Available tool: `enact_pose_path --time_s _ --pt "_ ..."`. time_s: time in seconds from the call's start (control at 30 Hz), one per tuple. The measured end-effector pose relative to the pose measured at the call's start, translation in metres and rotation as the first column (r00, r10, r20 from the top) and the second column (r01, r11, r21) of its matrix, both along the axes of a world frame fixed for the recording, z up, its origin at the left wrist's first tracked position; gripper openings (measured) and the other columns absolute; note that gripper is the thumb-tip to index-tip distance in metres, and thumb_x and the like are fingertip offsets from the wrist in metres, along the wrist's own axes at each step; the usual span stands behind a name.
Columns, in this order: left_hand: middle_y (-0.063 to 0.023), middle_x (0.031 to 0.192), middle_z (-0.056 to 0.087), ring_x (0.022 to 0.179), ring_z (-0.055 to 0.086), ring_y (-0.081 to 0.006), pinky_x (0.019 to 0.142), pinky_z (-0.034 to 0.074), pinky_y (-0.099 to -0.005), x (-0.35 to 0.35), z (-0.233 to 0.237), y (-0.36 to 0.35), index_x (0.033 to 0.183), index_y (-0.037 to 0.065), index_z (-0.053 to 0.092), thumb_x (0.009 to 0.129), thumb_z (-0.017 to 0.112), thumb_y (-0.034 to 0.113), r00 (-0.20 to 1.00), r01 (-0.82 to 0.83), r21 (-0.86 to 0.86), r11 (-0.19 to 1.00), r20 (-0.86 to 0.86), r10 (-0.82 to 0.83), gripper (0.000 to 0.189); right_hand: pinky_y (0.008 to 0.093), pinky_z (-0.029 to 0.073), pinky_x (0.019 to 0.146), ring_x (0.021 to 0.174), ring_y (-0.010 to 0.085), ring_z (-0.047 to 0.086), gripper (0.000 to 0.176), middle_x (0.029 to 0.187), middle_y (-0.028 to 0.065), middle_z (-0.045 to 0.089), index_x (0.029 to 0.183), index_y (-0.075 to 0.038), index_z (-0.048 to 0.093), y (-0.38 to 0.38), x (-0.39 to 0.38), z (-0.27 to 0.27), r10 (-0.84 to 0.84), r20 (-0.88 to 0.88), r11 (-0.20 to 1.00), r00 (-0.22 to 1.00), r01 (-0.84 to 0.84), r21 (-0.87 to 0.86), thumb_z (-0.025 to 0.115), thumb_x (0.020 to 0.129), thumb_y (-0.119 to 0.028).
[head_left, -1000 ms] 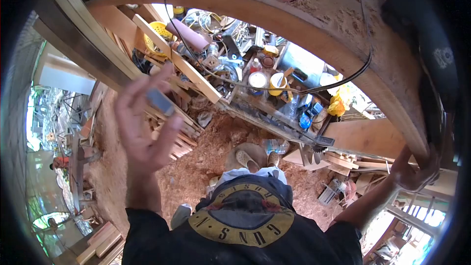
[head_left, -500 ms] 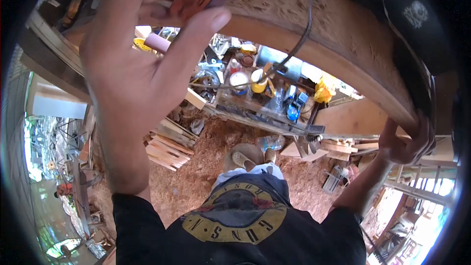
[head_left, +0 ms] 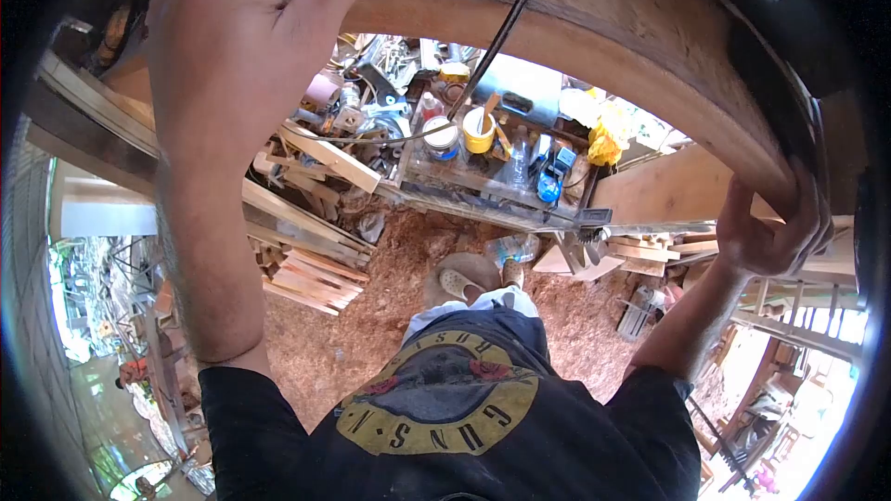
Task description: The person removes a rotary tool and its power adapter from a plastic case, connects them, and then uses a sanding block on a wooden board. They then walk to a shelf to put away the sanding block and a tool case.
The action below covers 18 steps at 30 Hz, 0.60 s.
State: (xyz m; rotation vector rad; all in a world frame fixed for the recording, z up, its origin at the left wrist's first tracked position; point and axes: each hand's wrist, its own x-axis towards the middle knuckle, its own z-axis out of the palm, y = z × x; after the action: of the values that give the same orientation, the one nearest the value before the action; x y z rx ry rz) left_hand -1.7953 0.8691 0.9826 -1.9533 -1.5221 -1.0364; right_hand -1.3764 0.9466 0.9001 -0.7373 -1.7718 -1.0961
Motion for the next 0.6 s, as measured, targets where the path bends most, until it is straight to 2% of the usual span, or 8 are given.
enact_pose_path --time_s 0.13,0.23,0.3,0.33,0.4,0.47,0.53,0.6 --pt "-0.0161 0.09 0.074 0.085 0.073 -0.0265 0.073 0.057 -0.037 0.011 0.007 -0.01 0.09 -0.001 0.077 0.097 0.073 0.033 0.999 0.018 -0.052 0.999 -0.042 -0.02 0.035 0.0343 0.049 0.087 0.096 0.0207 0.069 0.054 0.107 0.0013 0.075 0.112 -0.01 0.072 -0.002 -0.002 0.0 0.002 -0.016 1.0 1.0 -0.003 -0.007 0.09 0.074 -0.045" --pt "-0.0199 0.106 0.072 0.098 0.071 -0.0297 0.087 0.056 -0.0398 0.0 0.005 -0.013 0.109 0.003 0.076 0.097 0.071 0.044 0.993 -0.034 0.029 0.999 -0.11 0.037 0.043 0.0344 0.049 0.087 0.095 0.0197 0.069 0.053 0.106 0.0006 0.075 0.111 -0.01 0.072 -0.002 -0.002 0.001 -0.009 -0.004 1.0 1.0 0.009 -0.008 0.09 0.074 -0.044" --pt "-0.0205 0.114 0.07 0.104 0.069 -0.0281 0.092 0.054 -0.0389 -0.017 -0.008 -0.02 0.122 -0.001 0.069 0.098 0.067 0.037 0.999 0.004 0.151 0.988 -0.038 0.001 0.045 0.0346 0.05 0.087 0.095 0.0192 0.069 0.054 0.105 0.0002 0.075 0.111 -0.01 0.072 -0.002 -0.001 0.002 -0.019 0.005 1.0 1.0 0.019 0.0 0.089 0.074 -0.044" --pt "-0.0194 0.115 0.069 0.104 0.067 -0.0253 0.092 0.053 -0.0372 -0.023 -0.021 -0.028 0.126 -0.007 0.063 0.1 0.063 0.025 0.998 0.052 0.242 0.969 0.032 -0.062 0.041 0.0346 0.05 0.087 0.095 0.0191 0.069 0.054 0.105 0.0002 0.075 0.112 -0.009 0.071 -0.001 -0.001 0.001 -0.018 0.001 1.0 1.0 0.018 -0.002 0.089 0.074 -0.044" --pt "-0.0165 0.108 0.067 0.096 0.064 -0.0225 0.088 0.051 -0.0356 -0.028 -0.042 -0.053 0.121 -0.011 0.058 0.101 0.058 0.019 0.964 0.128 0.308 0.943 0.184 -0.191 0.036 0.0347 0.05 0.087 0.095 0.0192 0.07 0.056 0.105 0.0002 0.076 0.112 -0.009 0.071 -0.001 0.002 -0.002 -0.009 -0.015 1.0 1.0 0.009 -0.014 0.09 0.074 -0.044" --pt "-0.0129 0.095 0.063 0.085 0.058 -0.0221 0.083 0.048 -0.0358 -0.019 -0.082 -0.09 0.108 -0.007 0.059 0.099 0.058 0.025 0.915 0.132 0.313 0.941 0.327 -0.237 0.033 0.0338 0.052 0.084 0.093 0.0198 0.07 0.055 0.104 0.001 0.075 0.112 -0.008 0.072 -0.001 0.002 -0.002 -0.003 -0.016 1.0 1.0 0.003 -0.011 0.091 0.073 -0.042" --pt "-0.0111 0.09 0.059 0.083 0.054 -0.0225 0.081 0.045 -0.0373 -0.001 -0.148 -0.111 0.104 -0.002 0.057 0.096 0.058 0.025 0.884 0.152 0.29 0.945 0.388 -0.261 0.028 0.0325 0.055 0.079 0.09 0.0206 0.07 0.054 0.102 0.0021 0.075 0.111 -0.007 0.074 -0.002 -0.001 0.002 -0.011 0.006 1.0 1.0 0.011 0.008 0.093 0.071 -0.039" --pt "-0.011 0.089 0.057 0.08 0.053 -0.0221 0.074 0.047 -0.0389 0.023 -0.214 -0.136 0.105 -0.002 0.056 0.092 0.058 0.009 0.839 0.24 -0.055 0.969 0.514 -0.179 0.017 0.0319 0.055 0.076 0.089 0.0209 0.069 0.053 0.101 0.0028 0.075 0.11 -0.007 0.074 -0.004 -0.002 0.003 -0.02 0.012 1.0 1.0 0.02 0.02 0.093 0.071 -0.038"
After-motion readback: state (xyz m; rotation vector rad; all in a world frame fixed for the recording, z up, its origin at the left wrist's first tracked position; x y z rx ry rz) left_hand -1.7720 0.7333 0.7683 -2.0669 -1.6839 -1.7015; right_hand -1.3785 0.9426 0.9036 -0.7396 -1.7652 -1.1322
